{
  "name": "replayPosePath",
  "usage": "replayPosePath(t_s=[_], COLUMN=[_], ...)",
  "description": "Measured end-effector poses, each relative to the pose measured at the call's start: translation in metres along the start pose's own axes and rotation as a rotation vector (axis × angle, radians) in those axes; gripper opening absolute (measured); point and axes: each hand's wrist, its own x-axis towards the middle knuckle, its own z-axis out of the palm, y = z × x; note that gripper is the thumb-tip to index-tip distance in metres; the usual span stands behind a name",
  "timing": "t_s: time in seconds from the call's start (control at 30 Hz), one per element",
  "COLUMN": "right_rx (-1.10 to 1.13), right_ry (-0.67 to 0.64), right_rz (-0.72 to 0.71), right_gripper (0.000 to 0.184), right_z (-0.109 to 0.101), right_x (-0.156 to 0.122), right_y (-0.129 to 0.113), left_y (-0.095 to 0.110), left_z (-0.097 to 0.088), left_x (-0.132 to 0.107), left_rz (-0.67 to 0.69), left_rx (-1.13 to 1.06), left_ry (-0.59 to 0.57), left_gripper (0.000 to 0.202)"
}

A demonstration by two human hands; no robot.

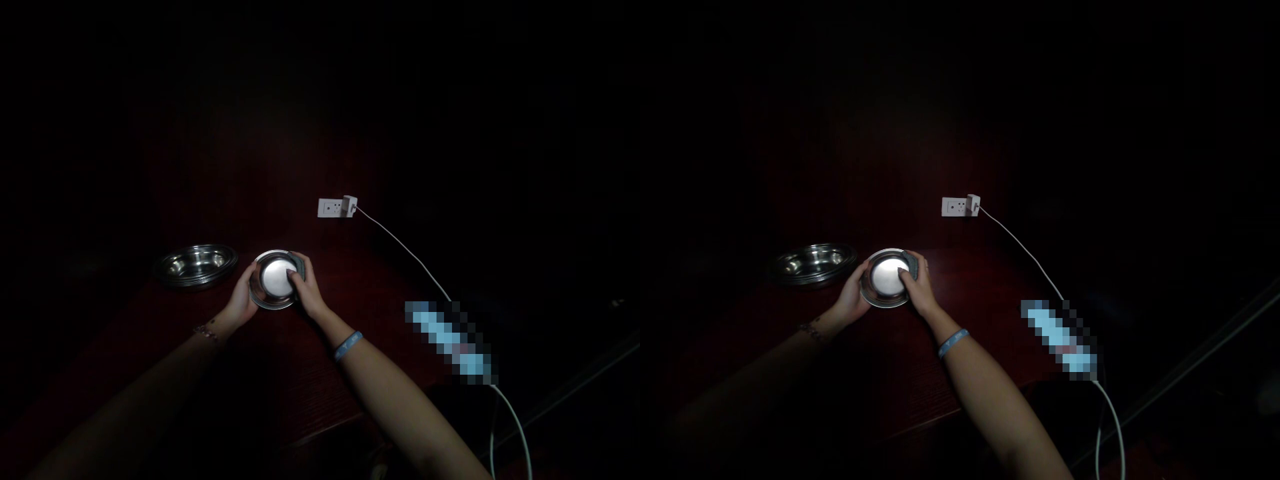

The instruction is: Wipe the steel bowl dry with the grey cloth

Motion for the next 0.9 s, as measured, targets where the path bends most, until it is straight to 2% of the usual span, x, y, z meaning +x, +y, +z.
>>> replayPosePath(t_s=[0.9], right_rx=[-0.01], right_ry=[0.013], right_rz=[0.007], right_gripper=[0.045], right_z=[0.0012], right_x=[0.0004], right_y=[0.0006], left_y=[-0.0002], left_z=[-0.0012], left_x=[0.0003], left_rz=[-0.006], left_rx=[0.006], left_ry=[-0.026], left_gripper=[0.021])
